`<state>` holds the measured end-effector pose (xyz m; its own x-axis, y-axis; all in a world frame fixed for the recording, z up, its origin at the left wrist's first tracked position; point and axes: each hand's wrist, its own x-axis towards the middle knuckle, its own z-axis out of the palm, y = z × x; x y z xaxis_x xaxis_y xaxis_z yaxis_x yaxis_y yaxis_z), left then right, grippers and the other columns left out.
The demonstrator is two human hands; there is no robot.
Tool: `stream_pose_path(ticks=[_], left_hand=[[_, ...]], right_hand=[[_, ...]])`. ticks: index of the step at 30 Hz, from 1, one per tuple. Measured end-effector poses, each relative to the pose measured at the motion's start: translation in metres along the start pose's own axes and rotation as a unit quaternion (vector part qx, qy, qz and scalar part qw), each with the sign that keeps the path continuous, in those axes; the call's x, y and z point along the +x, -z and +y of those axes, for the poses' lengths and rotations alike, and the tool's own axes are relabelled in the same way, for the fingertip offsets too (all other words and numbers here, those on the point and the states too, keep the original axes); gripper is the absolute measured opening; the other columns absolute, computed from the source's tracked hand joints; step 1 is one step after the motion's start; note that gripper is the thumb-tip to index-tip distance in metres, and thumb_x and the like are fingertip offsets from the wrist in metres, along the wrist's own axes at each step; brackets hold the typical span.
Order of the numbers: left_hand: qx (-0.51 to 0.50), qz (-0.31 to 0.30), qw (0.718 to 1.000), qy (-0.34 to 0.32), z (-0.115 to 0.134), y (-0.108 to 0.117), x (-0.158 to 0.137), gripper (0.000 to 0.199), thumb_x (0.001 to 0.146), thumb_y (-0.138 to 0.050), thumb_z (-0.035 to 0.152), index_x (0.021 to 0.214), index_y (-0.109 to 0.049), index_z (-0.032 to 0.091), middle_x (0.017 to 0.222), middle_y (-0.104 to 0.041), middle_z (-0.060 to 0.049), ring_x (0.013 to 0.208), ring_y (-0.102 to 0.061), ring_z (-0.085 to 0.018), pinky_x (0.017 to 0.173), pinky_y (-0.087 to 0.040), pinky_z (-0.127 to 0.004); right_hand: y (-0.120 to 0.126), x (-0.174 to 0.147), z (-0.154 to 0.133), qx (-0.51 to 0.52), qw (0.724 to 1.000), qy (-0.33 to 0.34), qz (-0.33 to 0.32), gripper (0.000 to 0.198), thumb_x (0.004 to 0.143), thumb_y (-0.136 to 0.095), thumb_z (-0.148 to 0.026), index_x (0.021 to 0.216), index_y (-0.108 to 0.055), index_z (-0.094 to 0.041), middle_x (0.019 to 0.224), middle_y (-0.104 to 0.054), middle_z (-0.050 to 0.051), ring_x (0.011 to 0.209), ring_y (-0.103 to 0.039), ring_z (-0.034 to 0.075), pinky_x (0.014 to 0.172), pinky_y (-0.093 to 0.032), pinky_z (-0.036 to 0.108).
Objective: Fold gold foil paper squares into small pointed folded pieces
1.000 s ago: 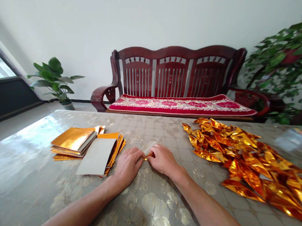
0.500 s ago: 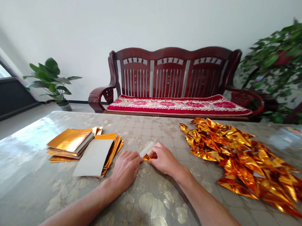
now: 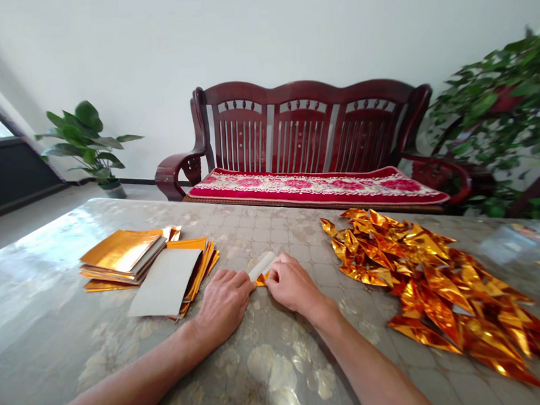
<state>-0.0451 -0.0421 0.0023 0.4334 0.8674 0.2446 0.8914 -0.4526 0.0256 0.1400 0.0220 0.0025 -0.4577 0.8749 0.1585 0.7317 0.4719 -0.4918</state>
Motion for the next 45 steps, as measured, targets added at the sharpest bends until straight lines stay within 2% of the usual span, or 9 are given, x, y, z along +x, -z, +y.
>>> stream_pose_path(ticks=[6,10,12,14,19,32,38,42,45], left_hand=[[0.02,0.006,1.0,-0.022,0.0,-0.003,0.0,0.009,0.092,-0.054,0.016,0.089,-0.062,0.02,0.086,-0.062,-0.004,0.082,-0.055,-0.022,0.075,-0.038,-0.038],[0.029,-0.005,0.999,-0.031,0.001,0.0,0.0,0.01,0.094,-0.052,0.017,0.092,-0.062,0.02,0.087,-0.062,-0.004,0.082,-0.056,-0.022,0.075,-0.039,-0.038],[0.033,-0.016,0.999,-0.034,0.002,0.001,-0.001,0.01,0.094,-0.053,0.016,0.093,-0.062,0.019,0.088,-0.063,-0.004,0.082,-0.056,-0.023,0.075,-0.039,-0.038],[0.035,-0.026,0.998,-0.034,0.003,0.002,-0.001,0.009,0.093,-0.054,0.015,0.095,-0.062,0.019,0.089,-0.063,-0.005,0.083,-0.057,-0.023,0.076,-0.039,-0.039],[0.045,-0.036,0.998,-0.024,0.007,0.003,-0.006,0.01,0.094,-0.052,0.015,0.098,-0.061,0.018,0.09,-0.061,-0.006,0.084,-0.057,-0.022,0.076,-0.04,-0.038],[0.111,-0.039,0.993,-0.002,0.016,0.004,-0.01,0.014,0.091,-0.053,0.01,0.1,-0.063,0.014,0.089,-0.062,-0.008,0.081,-0.057,-0.024,0.074,-0.041,-0.038],[0.063,-0.031,0.998,-0.002,0.008,0.007,-0.005,0.01,0.091,-0.055,0.012,0.091,-0.064,0.016,0.088,-0.063,-0.007,0.085,-0.057,-0.024,0.078,-0.043,-0.039],[-0.021,0.004,0.999,-0.034,-0.002,0.003,-0.003,0.015,0.093,-0.054,0.013,0.103,-0.063,0.019,0.103,-0.065,-0.005,0.097,-0.058,-0.022,0.088,-0.045,-0.036],[-0.052,-0.012,0.997,-0.048,-0.004,0.0,-0.003,0.018,0.092,-0.053,0.01,0.105,-0.062,0.019,0.106,-0.065,-0.004,0.099,-0.058,-0.02,0.088,-0.047,-0.034]], right_hand=[[0.001,-0.001,0.0,0.0,1.0,-0.016,0.01,0.009,0.075,-0.064,-0.012,0.076,-0.059,-0.02,0.082,-0.056,0.0,0.076,-0.054,0.014,0.067,-0.039,0.024],[0.005,-0.005,-0.002,0.013,0.997,0.073,0.01,0.01,0.083,-0.063,-0.012,0.086,-0.067,-0.021,0.089,-0.061,0.001,0.087,-0.056,0.016,0.076,-0.042,0.026],[0.005,-0.008,-0.002,0.002,0.992,0.129,0.001,0.017,0.089,-0.059,-0.012,0.091,-0.071,-0.023,0.091,-0.063,0.003,0.093,-0.056,0.018,0.082,-0.043,0.028],[0.004,-0.01,-0.002,-0.015,0.988,0.156,-0.008,0.023,0.093,-0.054,-0.012,0.094,-0.074,-0.024,0.091,-0.064,0.004,0.094,-0.057,0.018,0.085,-0.044,0.029],[0.003,-0.014,-0.002,-0.04,0.988,0.149,-0.024,0.029,0.094,-0.049,-0.01,0.097,-0.075,-0.024,0.093,-0.065,0.005,0.094,-0.058,0.018,0.085,-0.046,0.028],[0.007,-0.021,-0.015,-0.125,0.981,0.145,-0.032,0.026,0.095,-0.045,-0.01,0.095,-0.069,-0.02,0.092,-0.06,0.006,0.094,-0.055,0.019,0.083,-0.044,0.029],[0.008,-0.022,-0.015,-0.128,0.979,0.157,-0.032,0.027,0.093,-0.044,-0.008,0.092,-0.068,-0.019,0.091,-0.059,0.006,0.091,-0.055,0.019,0.081,-0.044,0.029],[0.008,-0.02,-0.01,-0.095,0.975,0.2,-0.034,0.028,0.092,-0.045,-0.008,0.098,-0.07,-0.02,0.092,-0.062,0.006,0.092,-0.055,0.019,0.083,-0.044,0.029],[0.007,-0.019,-0.004,-0.067,0.971,0.226,-0.031,0.03,0.089,-0.047,-0.006,0.098,-0.071,-0.021,0.091,-0.063,0.006,0.091,-0.056,0.019,0.081,-0.044,0.03]])
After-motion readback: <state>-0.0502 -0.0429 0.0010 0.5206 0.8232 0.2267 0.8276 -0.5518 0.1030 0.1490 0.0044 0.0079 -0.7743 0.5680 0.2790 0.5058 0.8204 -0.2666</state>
